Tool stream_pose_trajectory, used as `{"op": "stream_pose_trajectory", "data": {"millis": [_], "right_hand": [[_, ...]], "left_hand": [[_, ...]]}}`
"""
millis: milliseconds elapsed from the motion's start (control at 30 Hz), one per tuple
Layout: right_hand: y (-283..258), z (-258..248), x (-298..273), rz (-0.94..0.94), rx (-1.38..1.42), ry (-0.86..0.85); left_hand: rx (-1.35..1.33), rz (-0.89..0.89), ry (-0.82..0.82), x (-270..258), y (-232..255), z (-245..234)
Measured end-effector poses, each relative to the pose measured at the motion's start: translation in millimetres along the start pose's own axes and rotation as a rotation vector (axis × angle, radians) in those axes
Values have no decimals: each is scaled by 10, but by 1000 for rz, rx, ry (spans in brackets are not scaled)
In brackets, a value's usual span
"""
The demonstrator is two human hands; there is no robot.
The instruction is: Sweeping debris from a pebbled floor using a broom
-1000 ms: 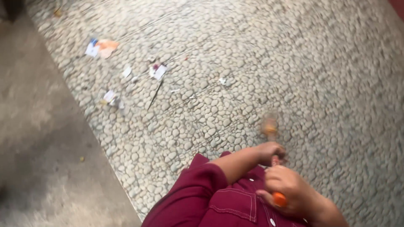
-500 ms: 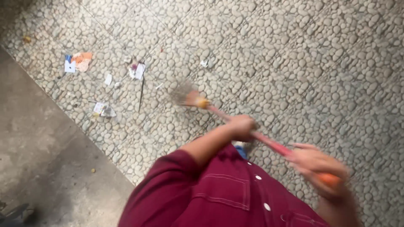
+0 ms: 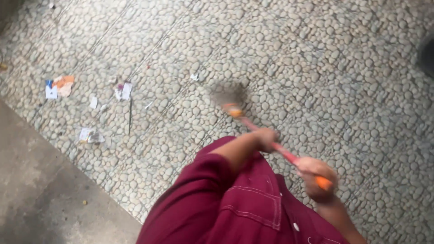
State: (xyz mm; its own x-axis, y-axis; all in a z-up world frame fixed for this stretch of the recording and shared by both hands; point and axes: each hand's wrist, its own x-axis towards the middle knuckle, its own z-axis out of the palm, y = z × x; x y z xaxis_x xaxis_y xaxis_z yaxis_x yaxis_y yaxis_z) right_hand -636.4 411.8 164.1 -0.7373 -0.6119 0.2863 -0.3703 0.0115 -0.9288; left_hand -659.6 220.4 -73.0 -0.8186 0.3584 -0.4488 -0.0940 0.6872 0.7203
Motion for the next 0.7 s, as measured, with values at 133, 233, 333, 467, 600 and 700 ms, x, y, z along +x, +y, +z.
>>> {"op": "stream_pose_trajectory", "data": {"millis": [133,233,333,467,600,700], "right_hand": [[469,504,22,124,213,-72],[293,518,251,96,361,87],[46,119,667,-21,385,168],[-839,-242,1161,-197,-106,267],[-785,123,1587,-339,-316,180],[9,652,1806,-440,-466,231]], "left_hand": [[185,-246,-226,-709,-809,-379],[150,-244,-41,-846,-778,-611],[-67,109,307,-609,-273,-1060],[-194,602,411,-31,471,-1578],[-227,914,536,683,563,-1634],[-162,711,395,1000,-40,-1645]]}}
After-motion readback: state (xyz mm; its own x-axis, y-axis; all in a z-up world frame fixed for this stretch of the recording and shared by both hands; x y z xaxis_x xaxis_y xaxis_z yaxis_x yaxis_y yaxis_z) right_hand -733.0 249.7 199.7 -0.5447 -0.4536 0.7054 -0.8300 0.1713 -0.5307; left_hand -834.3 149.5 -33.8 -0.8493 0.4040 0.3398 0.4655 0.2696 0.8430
